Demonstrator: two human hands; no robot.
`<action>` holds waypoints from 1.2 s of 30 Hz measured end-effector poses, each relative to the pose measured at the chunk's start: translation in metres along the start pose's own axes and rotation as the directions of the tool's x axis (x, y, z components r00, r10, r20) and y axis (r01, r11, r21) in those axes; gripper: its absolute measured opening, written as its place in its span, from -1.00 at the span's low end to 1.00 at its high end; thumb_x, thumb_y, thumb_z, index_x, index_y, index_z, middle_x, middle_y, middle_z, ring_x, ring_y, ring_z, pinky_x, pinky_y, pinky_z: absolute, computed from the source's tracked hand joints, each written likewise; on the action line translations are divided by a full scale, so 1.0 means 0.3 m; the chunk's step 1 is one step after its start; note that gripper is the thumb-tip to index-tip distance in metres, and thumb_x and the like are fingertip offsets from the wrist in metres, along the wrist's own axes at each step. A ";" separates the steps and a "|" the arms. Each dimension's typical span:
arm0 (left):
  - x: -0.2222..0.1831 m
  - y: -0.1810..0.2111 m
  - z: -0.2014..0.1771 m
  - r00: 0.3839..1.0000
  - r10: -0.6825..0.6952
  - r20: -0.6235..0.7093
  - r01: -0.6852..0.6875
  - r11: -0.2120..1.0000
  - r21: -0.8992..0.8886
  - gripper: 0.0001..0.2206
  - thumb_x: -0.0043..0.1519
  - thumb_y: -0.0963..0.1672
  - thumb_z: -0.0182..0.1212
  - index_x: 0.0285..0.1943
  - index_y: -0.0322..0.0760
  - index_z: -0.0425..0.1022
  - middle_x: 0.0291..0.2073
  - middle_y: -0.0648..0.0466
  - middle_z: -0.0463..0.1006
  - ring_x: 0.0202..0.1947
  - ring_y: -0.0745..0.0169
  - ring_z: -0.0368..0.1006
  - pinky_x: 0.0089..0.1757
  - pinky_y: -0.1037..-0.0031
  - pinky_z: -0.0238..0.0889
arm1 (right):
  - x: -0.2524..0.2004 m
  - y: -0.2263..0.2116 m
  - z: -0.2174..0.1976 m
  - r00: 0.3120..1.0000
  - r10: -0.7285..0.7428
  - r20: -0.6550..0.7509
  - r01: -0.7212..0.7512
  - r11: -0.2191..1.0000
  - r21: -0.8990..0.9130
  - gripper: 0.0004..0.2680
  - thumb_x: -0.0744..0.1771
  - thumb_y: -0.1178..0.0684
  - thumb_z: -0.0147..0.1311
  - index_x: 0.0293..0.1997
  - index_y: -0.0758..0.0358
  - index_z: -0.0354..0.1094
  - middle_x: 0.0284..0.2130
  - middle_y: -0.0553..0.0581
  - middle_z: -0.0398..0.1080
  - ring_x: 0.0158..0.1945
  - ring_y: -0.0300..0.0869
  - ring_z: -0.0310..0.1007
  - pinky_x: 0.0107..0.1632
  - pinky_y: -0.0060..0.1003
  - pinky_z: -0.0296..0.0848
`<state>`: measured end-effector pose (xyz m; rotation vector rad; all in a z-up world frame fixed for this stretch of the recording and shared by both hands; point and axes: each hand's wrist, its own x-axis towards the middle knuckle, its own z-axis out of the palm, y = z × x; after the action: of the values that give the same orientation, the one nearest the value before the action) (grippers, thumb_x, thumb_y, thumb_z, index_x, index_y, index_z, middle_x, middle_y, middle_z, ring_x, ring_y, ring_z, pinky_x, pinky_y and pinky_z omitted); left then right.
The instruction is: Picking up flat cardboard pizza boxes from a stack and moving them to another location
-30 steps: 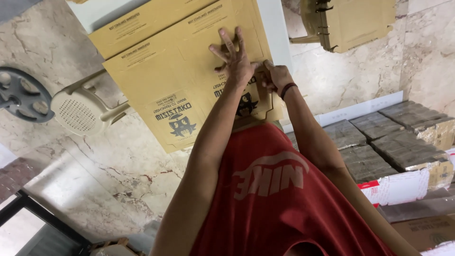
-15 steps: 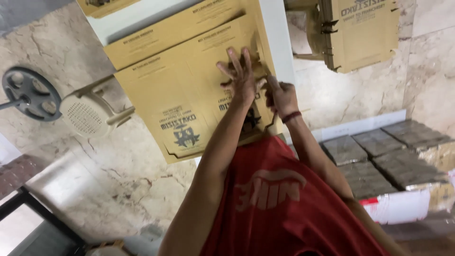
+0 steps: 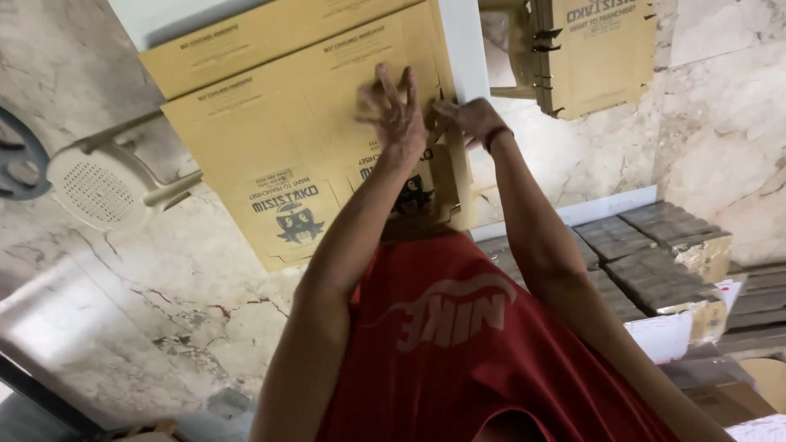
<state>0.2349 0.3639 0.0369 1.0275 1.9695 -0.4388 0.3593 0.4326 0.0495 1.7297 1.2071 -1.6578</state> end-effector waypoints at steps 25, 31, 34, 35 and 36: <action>0.155 -0.088 0.114 0.774 0.563 -0.290 -0.428 0.802 0.417 -0.36 0.20 -0.17 0.21 0.51 0.20 0.18 0.56 0.15 -0.53 0.46 -0.08 -0.33 0.19 -0.43 0.06 | 0.056 0.088 -0.016 0.860 -0.496 -0.122 0.505 0.862 0.051 -0.60 0.39 -0.33 0.09 -0.58 0.06 0.25 -0.70 -0.01 0.25 -0.66 -0.25 0.19 -0.45 -0.29 0.29; 0.055 -0.136 -0.053 0.793 0.609 -0.012 -0.606 0.790 0.094 -0.34 0.21 -0.34 0.02 0.53 -0.14 -0.01 0.56 -0.06 -0.45 0.54 -0.27 -0.53 0.33 -0.43 -0.42 | 0.079 0.376 0.061 0.811 -0.203 -0.549 0.471 0.783 0.406 -0.58 0.40 -0.28 -0.12 -0.11 0.37 0.52 -0.40 0.24 0.60 -0.46 -0.16 0.62 -0.40 -0.37 0.56; 0.075 -0.296 0.011 0.706 0.669 -0.234 -0.694 0.719 -0.038 -0.35 0.14 -0.42 0.09 0.46 -0.20 0.31 0.55 -0.13 -0.32 0.55 -0.24 -0.37 0.36 -0.31 -0.33 | -0.001 0.538 0.171 0.745 -0.061 -0.664 0.499 0.712 0.495 -0.51 0.37 -0.32 -0.19 0.02 0.41 0.44 -0.35 0.25 0.61 -0.42 -0.15 0.64 -0.36 -0.39 0.55; 0.088 -0.351 0.046 0.654 0.657 -0.375 -0.718 0.695 -0.035 -0.29 0.15 -0.40 0.19 0.54 -0.16 0.25 0.56 0.00 -0.34 0.57 -0.12 -0.35 0.38 -0.27 -0.25 | -0.041 0.591 0.205 0.726 -0.032 -0.687 0.506 0.701 0.503 -0.48 0.37 -0.32 -0.20 0.12 0.47 0.40 -0.27 0.29 0.61 -0.35 -0.10 0.67 -0.31 -0.36 0.62; 0.068 -0.451 0.108 0.652 0.663 -0.367 -0.721 0.692 -0.031 -0.29 0.15 -0.40 0.19 0.54 -0.16 0.25 0.56 0.00 -0.34 0.57 -0.12 -0.35 0.38 -0.27 -0.25 | -0.035 0.689 0.273 0.726 -0.022 -0.688 0.504 0.697 0.509 -0.48 0.37 -0.32 -0.20 0.12 0.47 0.40 -0.27 0.29 0.61 -0.35 -0.10 0.67 -0.31 -0.36 0.62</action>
<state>0.1380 0.2724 -0.0083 1.7173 1.6553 0.3626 0.4850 0.2572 -0.0045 2.8913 1.2774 -1.8984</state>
